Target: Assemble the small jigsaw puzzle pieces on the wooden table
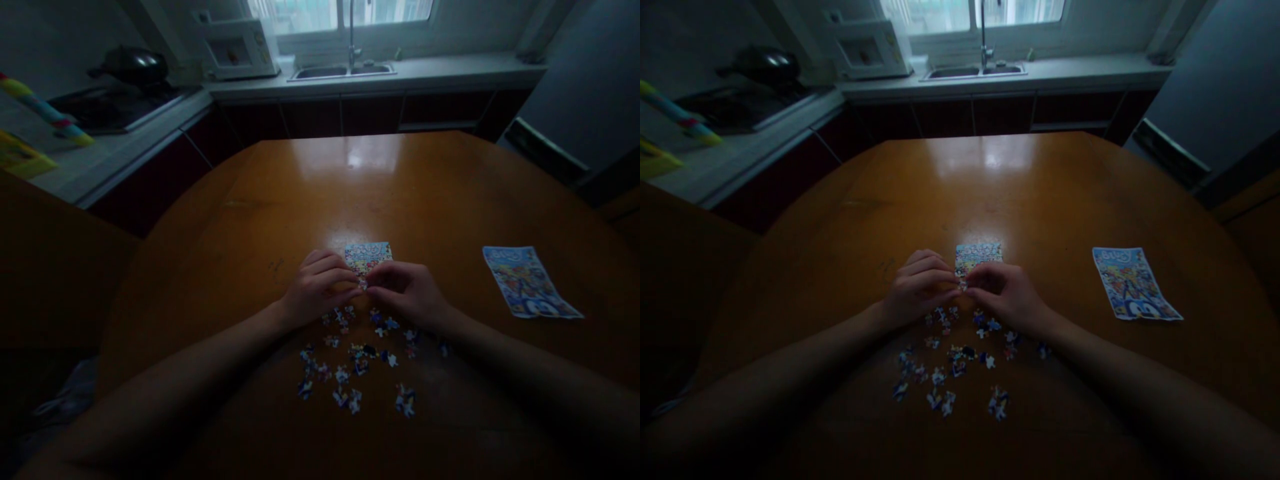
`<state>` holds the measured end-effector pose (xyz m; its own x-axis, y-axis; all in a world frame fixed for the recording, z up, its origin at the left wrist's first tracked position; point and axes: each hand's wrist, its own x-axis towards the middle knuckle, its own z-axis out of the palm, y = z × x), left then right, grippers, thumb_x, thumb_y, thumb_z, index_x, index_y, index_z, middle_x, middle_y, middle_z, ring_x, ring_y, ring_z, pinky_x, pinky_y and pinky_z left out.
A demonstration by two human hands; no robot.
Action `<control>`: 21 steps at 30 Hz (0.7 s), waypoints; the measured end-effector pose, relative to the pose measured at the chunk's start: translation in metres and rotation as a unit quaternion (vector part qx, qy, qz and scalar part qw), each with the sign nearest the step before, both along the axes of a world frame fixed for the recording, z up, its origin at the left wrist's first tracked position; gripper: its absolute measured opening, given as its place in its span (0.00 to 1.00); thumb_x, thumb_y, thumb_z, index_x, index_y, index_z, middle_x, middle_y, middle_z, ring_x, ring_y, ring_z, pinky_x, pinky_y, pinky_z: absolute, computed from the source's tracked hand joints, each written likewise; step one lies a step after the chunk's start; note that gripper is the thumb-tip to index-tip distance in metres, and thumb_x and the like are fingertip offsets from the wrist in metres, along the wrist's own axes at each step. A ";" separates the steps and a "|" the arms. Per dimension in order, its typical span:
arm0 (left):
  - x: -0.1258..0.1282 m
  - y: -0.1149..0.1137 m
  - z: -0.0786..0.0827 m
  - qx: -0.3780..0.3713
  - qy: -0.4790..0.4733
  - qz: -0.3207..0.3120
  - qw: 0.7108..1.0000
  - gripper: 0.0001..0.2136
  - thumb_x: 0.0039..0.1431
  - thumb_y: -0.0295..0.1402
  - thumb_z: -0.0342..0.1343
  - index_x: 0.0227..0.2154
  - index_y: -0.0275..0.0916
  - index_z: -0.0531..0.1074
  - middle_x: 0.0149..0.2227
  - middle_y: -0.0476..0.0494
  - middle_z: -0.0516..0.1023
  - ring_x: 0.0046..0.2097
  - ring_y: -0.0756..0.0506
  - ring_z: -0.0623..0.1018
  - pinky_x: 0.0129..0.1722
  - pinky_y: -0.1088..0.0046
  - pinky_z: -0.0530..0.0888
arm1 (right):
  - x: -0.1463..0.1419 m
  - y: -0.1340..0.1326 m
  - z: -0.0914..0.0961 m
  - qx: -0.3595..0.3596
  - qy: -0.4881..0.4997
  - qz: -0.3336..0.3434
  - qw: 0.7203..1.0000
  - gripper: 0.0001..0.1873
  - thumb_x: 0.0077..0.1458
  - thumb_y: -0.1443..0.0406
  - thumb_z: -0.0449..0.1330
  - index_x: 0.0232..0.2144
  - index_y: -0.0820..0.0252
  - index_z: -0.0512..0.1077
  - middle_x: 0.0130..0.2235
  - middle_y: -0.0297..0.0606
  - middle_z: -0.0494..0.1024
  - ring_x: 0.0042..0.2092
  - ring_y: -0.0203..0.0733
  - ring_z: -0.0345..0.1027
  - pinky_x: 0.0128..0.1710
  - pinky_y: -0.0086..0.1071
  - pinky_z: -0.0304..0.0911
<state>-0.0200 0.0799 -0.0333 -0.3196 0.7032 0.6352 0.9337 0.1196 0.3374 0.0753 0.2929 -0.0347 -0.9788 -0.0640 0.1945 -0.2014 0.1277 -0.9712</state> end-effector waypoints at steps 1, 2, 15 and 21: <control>0.000 0.000 0.000 -0.002 -0.002 0.001 1.000 0.07 0.62 0.40 0.65 0.36 0.42 0.77 0.34 0.48 0.81 0.40 0.47 0.77 0.41 0.67 0.71 | 0.001 0.000 0.000 0.031 0.026 -0.003 0.999 0.08 0.54 0.61 0.69 0.35 0.58 0.78 0.34 0.37 0.81 0.35 0.39 0.75 0.35 0.33 0.72; 0.000 0.000 0.000 -0.003 -0.004 0.001 1.000 0.08 0.62 0.41 0.65 0.35 0.43 0.77 0.33 0.48 0.80 0.39 0.47 0.77 0.41 0.67 0.71 | 0.001 0.000 0.000 0.059 0.051 -0.002 0.997 0.07 0.55 0.61 0.69 0.35 0.58 0.78 0.34 0.37 0.81 0.35 0.38 0.74 0.34 0.33 0.71; 0.000 0.002 -0.001 0.019 -0.013 -0.035 0.999 0.11 0.61 0.41 0.65 0.41 0.41 0.76 0.36 0.46 0.82 0.40 0.47 0.78 0.41 0.67 0.74 | 0.001 0.000 0.002 0.155 0.276 -0.003 0.949 0.03 0.61 0.69 0.63 0.37 0.56 0.76 0.35 0.38 0.82 0.38 0.38 0.77 0.38 0.35 0.75; -0.003 0.001 -0.002 0.030 0.000 -0.052 0.998 0.09 0.60 0.36 0.67 0.42 0.41 0.77 0.36 0.47 0.82 0.40 0.47 0.78 0.42 0.67 0.74 | 0.001 0.001 0.001 0.155 0.305 -0.001 0.940 0.06 0.59 0.72 0.64 0.39 0.60 0.77 0.36 0.42 0.82 0.39 0.38 0.77 0.40 0.33 0.75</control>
